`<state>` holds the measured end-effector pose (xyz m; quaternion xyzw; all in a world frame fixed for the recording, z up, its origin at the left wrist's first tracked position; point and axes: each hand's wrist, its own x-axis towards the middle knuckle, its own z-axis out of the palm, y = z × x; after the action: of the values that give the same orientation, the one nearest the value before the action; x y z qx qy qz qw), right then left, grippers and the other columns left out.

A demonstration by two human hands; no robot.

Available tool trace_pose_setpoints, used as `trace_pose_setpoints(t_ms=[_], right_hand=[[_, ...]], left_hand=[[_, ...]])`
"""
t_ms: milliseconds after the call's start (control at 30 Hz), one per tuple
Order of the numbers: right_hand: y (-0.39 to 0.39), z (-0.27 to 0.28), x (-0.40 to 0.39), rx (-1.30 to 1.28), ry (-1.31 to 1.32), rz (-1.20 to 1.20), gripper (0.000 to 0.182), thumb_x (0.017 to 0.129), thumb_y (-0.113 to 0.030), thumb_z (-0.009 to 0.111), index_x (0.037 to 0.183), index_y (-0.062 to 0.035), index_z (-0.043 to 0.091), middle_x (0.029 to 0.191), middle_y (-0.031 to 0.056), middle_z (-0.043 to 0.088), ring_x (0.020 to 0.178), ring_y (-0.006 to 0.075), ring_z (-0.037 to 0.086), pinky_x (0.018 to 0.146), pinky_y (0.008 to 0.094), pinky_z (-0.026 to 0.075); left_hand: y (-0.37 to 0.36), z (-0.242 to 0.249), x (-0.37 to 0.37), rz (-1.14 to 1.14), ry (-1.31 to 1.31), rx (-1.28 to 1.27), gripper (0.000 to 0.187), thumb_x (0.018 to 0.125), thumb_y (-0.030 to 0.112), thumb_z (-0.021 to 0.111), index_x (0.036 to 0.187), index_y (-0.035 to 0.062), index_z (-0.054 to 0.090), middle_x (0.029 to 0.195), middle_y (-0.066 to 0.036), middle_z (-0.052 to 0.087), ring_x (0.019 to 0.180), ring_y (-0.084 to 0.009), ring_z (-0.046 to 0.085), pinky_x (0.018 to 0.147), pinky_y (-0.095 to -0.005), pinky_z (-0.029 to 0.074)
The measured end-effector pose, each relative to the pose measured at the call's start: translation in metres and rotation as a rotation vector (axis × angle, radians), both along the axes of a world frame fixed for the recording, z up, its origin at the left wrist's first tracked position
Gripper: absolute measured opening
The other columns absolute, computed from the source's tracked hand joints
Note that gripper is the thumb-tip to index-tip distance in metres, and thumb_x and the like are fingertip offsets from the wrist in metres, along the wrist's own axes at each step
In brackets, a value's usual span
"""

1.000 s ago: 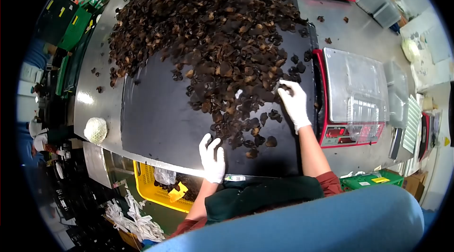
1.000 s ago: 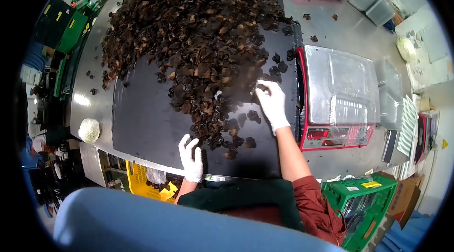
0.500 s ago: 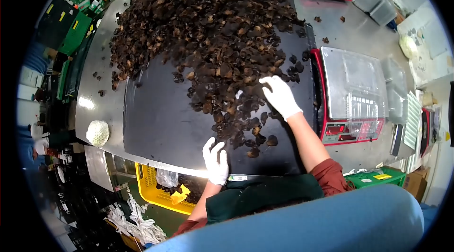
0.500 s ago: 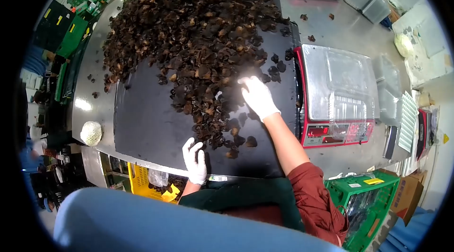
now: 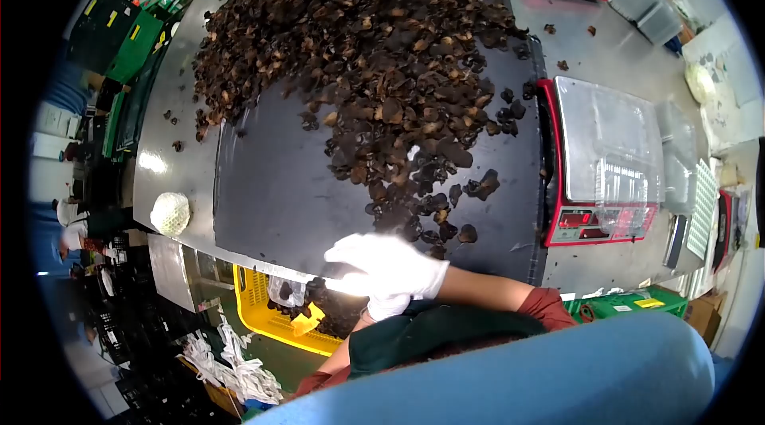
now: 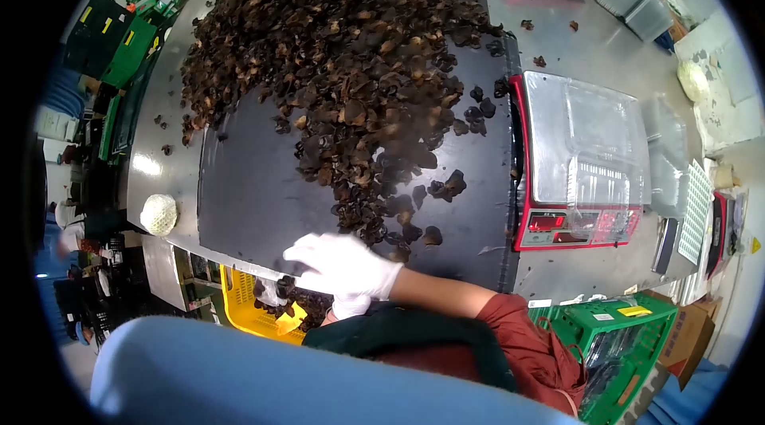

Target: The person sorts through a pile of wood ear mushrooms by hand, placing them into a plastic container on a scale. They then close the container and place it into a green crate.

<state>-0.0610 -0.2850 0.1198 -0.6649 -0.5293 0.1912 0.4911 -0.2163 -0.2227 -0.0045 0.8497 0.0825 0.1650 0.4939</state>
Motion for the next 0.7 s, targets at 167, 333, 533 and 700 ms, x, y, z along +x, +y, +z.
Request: trace_pose_setpoints(t_ms=[167,333,533,700], right_hand=[[-0.039,-0.058,0.054,-0.307,-0.569,-0.406,0.020,0.082,-0.020,0.060,0.100,-0.0129,0.066,0.091,0.0046,0.062,0.082,0.0218,0.058,0.074,0.0357,0.045],[-0.059,-0.050,0.064,-0.437,-0.470,-0.384,0.025,0.080,-0.019,0.063,0.104,-0.0113,0.064,0.101,0.0085,0.060,0.092,0.0255,0.057,0.080,0.0386,0.044],[-0.018,0.006,0.013,0.115,0.085,-0.102,0.040,0.084,-0.029,0.067,0.117,-0.0081,0.063,0.107,0.0118,0.063,0.095,0.0269,0.059,0.087,0.0382,0.045],[-0.025,-0.036,0.050,-0.270,-0.513,-0.464,0.047,0.082,-0.035,0.063,0.122,-0.0113,0.057,0.129,0.0140,0.053,0.120,0.0344,0.045,0.098,0.0494,0.036]], left_hand=[[0.004,0.043,0.022,0.162,-0.053,0.221,0.023,0.077,-0.001,0.065,0.099,0.0052,0.066,0.103,-0.016,0.059,0.096,-0.0329,0.058,0.085,-0.0393,0.048],[0.009,0.047,0.026,0.186,-0.098,0.177,0.021,0.077,-0.002,0.063,0.097,0.0051,0.066,0.098,-0.014,0.062,0.092,-0.0319,0.060,0.082,-0.0379,0.049],[-0.001,0.035,0.022,-0.037,-0.178,0.220,0.021,0.073,-0.001,0.066,0.093,0.0034,0.066,0.092,-0.015,0.064,0.087,-0.0314,0.060,0.080,-0.0382,0.049],[0.018,0.056,0.059,0.123,-0.145,0.408,0.016,0.081,0.001,0.062,0.096,0.0038,0.065,0.098,-0.014,0.061,0.095,-0.0328,0.057,0.089,-0.0440,0.045]])
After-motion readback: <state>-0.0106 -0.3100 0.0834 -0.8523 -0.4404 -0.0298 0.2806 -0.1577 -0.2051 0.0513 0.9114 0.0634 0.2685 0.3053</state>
